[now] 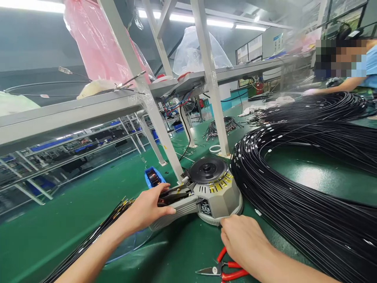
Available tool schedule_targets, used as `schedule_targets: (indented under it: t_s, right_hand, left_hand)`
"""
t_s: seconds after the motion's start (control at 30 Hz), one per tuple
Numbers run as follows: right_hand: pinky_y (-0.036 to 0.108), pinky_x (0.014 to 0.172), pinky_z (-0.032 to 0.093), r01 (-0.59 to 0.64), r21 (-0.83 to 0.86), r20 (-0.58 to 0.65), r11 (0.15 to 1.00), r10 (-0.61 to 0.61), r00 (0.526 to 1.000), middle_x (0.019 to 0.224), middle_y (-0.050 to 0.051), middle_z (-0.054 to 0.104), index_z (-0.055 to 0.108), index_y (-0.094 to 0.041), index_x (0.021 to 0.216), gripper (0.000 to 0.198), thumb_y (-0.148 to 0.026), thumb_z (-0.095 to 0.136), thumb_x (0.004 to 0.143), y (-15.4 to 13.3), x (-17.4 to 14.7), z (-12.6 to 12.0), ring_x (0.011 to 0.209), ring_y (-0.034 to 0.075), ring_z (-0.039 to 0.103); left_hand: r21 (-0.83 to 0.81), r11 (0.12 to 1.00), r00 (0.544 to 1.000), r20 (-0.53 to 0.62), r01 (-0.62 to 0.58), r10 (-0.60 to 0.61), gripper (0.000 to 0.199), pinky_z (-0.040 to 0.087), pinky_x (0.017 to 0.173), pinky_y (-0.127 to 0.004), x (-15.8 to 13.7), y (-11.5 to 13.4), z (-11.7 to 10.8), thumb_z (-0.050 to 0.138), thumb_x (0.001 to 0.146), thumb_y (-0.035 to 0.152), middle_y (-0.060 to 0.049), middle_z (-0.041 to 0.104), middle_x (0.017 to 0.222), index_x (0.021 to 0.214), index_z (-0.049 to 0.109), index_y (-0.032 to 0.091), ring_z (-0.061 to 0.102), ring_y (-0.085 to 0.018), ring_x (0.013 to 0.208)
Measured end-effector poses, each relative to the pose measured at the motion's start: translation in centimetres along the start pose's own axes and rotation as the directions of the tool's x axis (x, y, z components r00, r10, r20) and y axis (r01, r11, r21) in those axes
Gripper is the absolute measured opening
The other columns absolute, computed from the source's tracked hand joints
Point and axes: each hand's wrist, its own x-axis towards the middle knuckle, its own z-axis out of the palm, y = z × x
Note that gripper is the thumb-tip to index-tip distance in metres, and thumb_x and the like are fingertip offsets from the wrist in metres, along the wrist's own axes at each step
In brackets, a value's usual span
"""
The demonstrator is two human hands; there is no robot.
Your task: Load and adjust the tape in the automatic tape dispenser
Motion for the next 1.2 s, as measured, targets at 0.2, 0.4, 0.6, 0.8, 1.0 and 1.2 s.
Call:
schedule_targets:
  t_s: [0.2, 0.4, 0.6, 0.8, 1.0, 1.2]
  right_hand:
    - [0.034, 0.055, 0.023, -0.045, -0.026, -0.011, 0.999, 0.045, 0.999, 0.078, 0.015, 0.076, 0.070, -0.014, 0.073, 0.036, -0.008, 0.035, 0.079, 2.5, -0.3, -0.6, 0.080, 0.033, 0.072]
    - [0.033, 0.059, 0.043, 0.003, 0.016, 0.076, 1.000, -0.004, 0.997, 0.081, 0.016, 0.077, 0.073, -0.013, 0.075, 0.032, -0.005, 0.042, 0.078, -0.5, 0.1, -0.7, 0.081, 0.030, 0.073]
    - [0.036, 0.064, 0.047, 0.004, 0.035, 0.054, 0.999, -0.006, 0.999, 0.083, 0.014, 0.077, 0.072, -0.013, 0.079, 0.034, -0.012, 0.038, 0.084, -0.3, -0.1, -0.1, 0.083, 0.031, 0.073]
    - [0.036, 0.063, 0.044, -0.049, 0.000, 0.066, 0.999, 0.049, 0.997, 0.079, 0.015, 0.077, 0.072, -0.013, 0.074, 0.035, -0.009, 0.038, 0.081, 2.3, -0.1, -0.8, 0.083, 0.032, 0.072]
    - [0.036, 0.066, 0.049, -0.015, 0.009, 0.104, 1.000, 0.014, 0.994, 0.083, 0.018, 0.077, 0.074, -0.011, 0.078, 0.033, -0.006, 0.042, 0.079, 0.6, 0.1, -1.2, 0.086, 0.032, 0.072]
    - [0.034, 0.065, 0.048, 0.005, 0.007, 0.123, 1.000, -0.006, 0.992, 0.085, 0.015, 0.077, 0.073, -0.012, 0.079, 0.030, -0.007, 0.043, 0.079, -1.0, 0.2, -0.7, 0.085, 0.029, 0.073]
  left_hand:
    - [0.004, 1.000, 1.000, -0.004, -0.005, 0.005, 0.065, 0.043, 0.101, -0.043, 0.2, -0.2, 0.0, 0.058, 0.075, 0.044, -0.011, 0.053, 0.137, 0.131, 0.039, 0.018, 0.054, -0.029, 0.120]
    - [0.034, 0.999, 1.000, -0.012, 0.004, -0.004, 0.064, 0.046, 0.097, -0.041, 0.1, 0.1, 0.2, 0.058, 0.076, 0.044, -0.010, 0.053, 0.137, 0.131, 0.041, 0.017, 0.054, -0.030, 0.121]
    - [0.045, 0.999, 1.000, 0.003, 0.001, -0.001, 0.065, 0.045, 0.099, -0.040, 0.3, -0.1, 0.2, 0.058, 0.076, 0.047, -0.010, 0.051, 0.139, 0.132, 0.040, 0.017, 0.052, -0.029, 0.123]
    - [0.043, 0.999, 1.000, 0.014, 0.008, -0.009, 0.065, 0.043, 0.101, -0.042, 0.3, -0.3, 0.0, 0.057, 0.076, 0.048, -0.009, 0.051, 0.139, 0.132, 0.040, 0.019, 0.052, -0.028, 0.123]
    - [0.049, 0.999, 1.000, 0.009, 0.008, -0.009, 0.065, 0.043, 0.100, -0.043, 0.5, -0.2, 0.1, 0.059, 0.074, 0.048, -0.009, 0.053, 0.137, 0.130, 0.041, 0.020, 0.054, -0.029, 0.121]
    - [0.060, 0.998, 1.000, -0.003, 0.004, -0.004, 0.066, 0.044, 0.099, -0.043, 0.5, -0.2, -0.1, 0.059, 0.074, 0.049, -0.010, 0.054, 0.136, 0.130, 0.041, 0.019, 0.055, -0.029, 0.119]
